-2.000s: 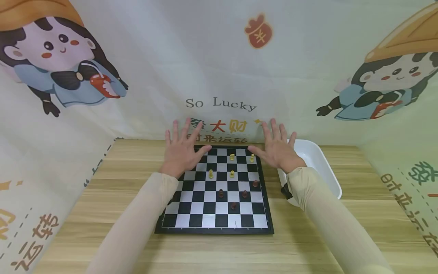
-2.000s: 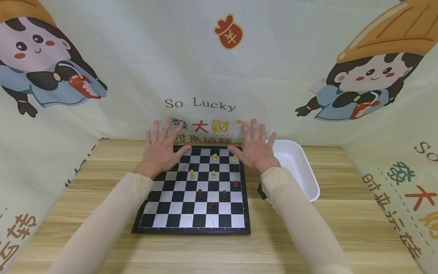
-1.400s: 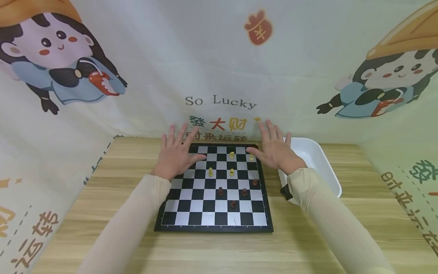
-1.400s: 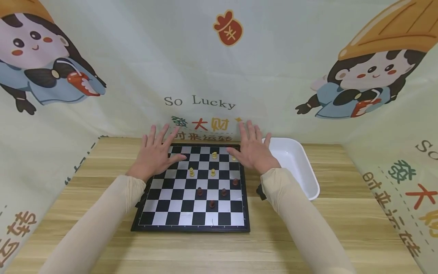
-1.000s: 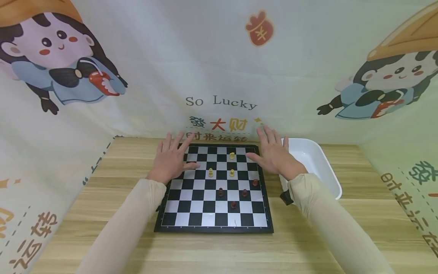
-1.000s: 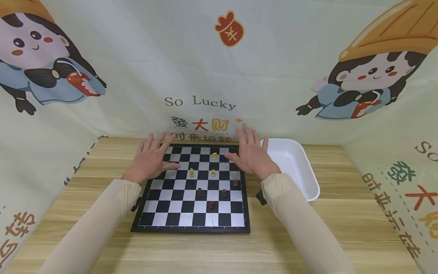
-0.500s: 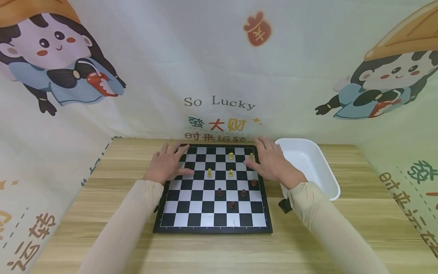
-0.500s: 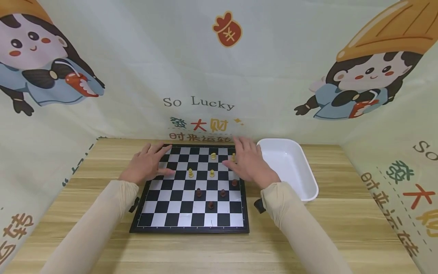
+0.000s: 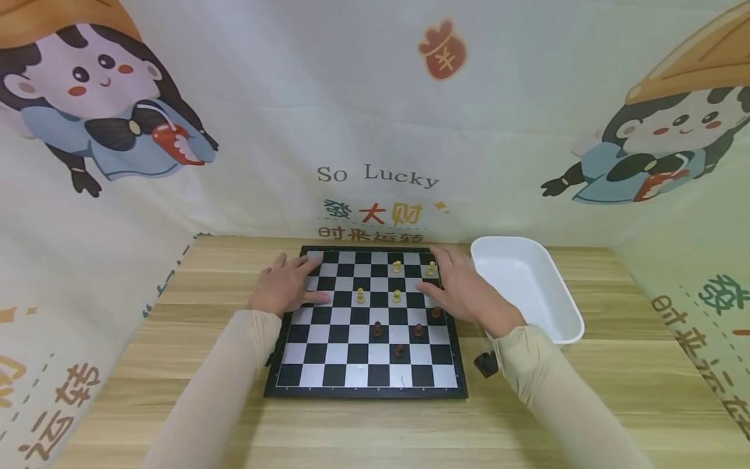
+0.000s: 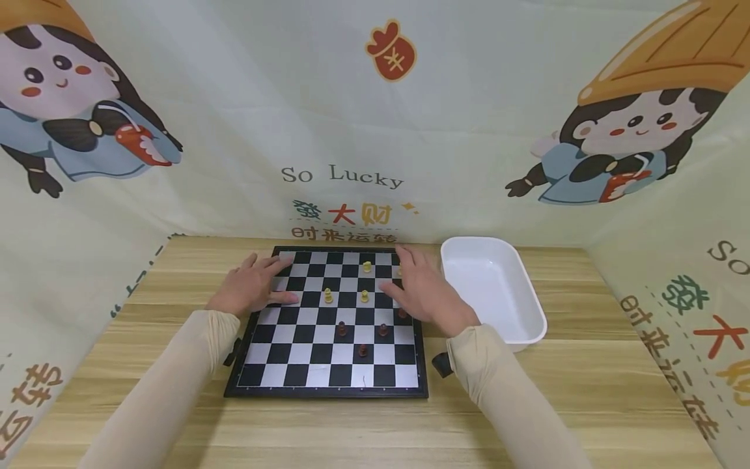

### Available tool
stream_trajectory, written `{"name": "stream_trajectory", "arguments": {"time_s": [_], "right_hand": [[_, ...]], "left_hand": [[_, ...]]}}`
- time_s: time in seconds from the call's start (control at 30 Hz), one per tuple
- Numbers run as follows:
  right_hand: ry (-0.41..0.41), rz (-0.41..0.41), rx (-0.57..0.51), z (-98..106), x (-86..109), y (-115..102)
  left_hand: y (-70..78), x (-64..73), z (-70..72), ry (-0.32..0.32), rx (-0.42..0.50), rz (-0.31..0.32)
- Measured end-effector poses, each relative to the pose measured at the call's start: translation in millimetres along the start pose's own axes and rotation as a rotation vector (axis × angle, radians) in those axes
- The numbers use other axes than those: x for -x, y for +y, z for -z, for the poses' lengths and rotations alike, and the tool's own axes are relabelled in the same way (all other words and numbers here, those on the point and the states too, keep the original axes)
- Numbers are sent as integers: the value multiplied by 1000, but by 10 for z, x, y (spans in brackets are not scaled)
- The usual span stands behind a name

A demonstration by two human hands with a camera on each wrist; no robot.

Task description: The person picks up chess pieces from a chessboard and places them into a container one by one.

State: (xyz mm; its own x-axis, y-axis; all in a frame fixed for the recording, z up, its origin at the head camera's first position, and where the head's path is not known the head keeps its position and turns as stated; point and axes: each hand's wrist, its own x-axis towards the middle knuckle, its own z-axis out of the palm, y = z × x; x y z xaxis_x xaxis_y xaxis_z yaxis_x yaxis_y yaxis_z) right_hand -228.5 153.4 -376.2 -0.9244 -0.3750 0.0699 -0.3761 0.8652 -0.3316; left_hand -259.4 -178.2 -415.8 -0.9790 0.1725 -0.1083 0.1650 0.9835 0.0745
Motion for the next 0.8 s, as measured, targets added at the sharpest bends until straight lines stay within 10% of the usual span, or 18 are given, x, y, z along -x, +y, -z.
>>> {"name": "stream_trajectory", "arguments": {"time_s": [0.8], "right_hand": [[-7, -153, -224, -223, 151, 13]], "left_hand": [[-2, -43, -68, -34, -6, 13]]}}
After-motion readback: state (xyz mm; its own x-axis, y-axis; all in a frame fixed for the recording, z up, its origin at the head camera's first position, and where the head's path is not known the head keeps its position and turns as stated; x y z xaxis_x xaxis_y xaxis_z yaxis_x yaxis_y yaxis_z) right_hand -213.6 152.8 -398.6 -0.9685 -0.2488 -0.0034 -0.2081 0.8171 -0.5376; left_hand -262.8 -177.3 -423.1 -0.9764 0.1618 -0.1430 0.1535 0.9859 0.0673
